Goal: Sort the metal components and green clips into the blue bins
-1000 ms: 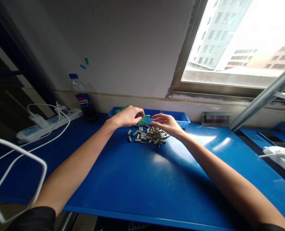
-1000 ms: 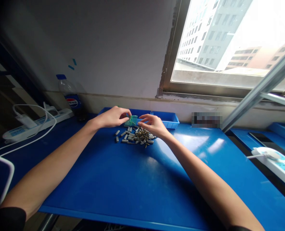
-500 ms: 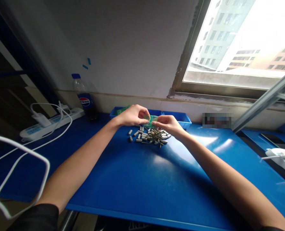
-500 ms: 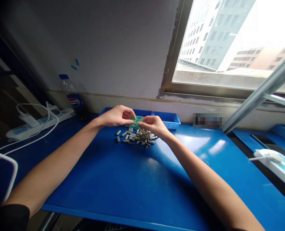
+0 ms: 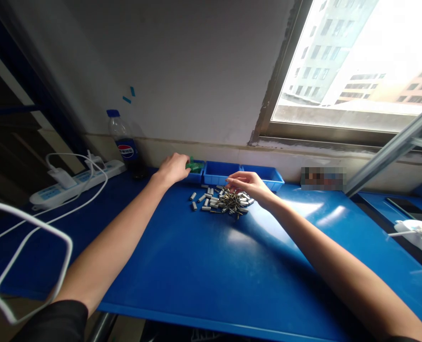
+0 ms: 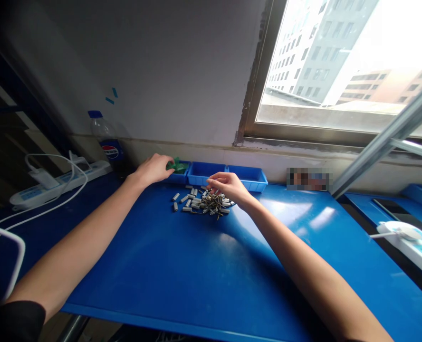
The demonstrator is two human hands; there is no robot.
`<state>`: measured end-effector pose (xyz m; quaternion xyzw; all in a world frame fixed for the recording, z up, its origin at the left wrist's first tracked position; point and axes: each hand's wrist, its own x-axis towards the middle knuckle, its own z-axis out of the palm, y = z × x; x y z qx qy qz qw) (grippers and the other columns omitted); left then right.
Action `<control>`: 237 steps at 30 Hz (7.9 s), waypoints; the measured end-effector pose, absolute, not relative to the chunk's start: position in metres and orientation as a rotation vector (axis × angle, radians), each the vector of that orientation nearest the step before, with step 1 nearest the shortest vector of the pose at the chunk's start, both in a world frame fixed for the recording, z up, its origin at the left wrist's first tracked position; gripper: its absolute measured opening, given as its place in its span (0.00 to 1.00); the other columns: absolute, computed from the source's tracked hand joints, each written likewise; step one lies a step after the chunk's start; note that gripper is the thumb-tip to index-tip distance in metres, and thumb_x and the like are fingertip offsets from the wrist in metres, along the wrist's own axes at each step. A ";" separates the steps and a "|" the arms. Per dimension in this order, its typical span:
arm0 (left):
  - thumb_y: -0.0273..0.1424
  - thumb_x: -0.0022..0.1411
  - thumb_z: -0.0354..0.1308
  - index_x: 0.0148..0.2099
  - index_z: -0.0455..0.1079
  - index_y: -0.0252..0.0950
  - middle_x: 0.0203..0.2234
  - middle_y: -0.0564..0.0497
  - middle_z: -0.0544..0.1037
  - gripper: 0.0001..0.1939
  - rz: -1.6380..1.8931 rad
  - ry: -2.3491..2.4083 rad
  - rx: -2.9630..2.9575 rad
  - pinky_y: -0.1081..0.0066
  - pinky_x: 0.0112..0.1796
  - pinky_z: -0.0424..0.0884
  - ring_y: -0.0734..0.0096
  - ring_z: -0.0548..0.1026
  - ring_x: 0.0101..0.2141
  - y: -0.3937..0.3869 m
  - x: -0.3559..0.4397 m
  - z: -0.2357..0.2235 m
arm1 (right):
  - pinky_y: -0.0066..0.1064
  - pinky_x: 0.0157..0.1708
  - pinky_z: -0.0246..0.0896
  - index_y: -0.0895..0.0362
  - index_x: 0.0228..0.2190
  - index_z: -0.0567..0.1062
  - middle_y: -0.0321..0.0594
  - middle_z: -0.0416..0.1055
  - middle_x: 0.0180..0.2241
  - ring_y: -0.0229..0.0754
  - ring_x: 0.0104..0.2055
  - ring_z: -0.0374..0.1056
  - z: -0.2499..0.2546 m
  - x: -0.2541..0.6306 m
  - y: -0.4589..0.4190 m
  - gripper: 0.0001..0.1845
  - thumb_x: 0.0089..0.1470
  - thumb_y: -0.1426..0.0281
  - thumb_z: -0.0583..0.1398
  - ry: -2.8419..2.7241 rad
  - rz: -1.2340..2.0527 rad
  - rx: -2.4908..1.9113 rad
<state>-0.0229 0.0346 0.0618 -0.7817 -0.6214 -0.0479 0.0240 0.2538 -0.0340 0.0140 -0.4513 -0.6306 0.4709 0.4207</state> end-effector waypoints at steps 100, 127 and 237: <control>0.20 0.54 0.60 0.46 0.83 0.38 0.42 0.43 0.85 0.19 0.082 -1.381 -2.764 0.70 0.36 0.73 0.57 0.83 0.39 0.015 0.021 0.031 | 0.31 0.38 0.75 0.55 0.44 0.82 0.46 0.84 0.44 0.42 0.39 0.79 0.003 0.274 -0.017 0.18 0.52 0.63 0.72 -1.351 1.131 -1.109; 0.33 0.52 0.76 0.37 0.70 0.34 0.30 0.50 0.80 0.18 -1.254 -0.983 -3.276 0.72 0.34 0.79 0.64 0.83 0.33 0.005 0.031 0.051 | 0.31 0.39 0.72 0.57 0.40 0.85 0.42 0.82 0.34 0.37 0.32 0.74 0.008 0.262 -0.028 0.22 0.48 0.56 0.75 -1.517 1.357 -0.933; 0.35 0.50 0.75 0.44 0.77 0.33 0.30 0.49 0.82 0.20 -1.309 -1.198 -3.366 0.69 0.38 0.80 0.65 0.83 0.34 0.012 0.028 0.046 | 0.31 0.34 0.72 0.56 0.43 0.82 0.44 0.84 0.38 0.41 0.34 0.78 0.006 0.258 -0.031 0.19 0.53 0.60 0.72 -1.455 1.392 -1.008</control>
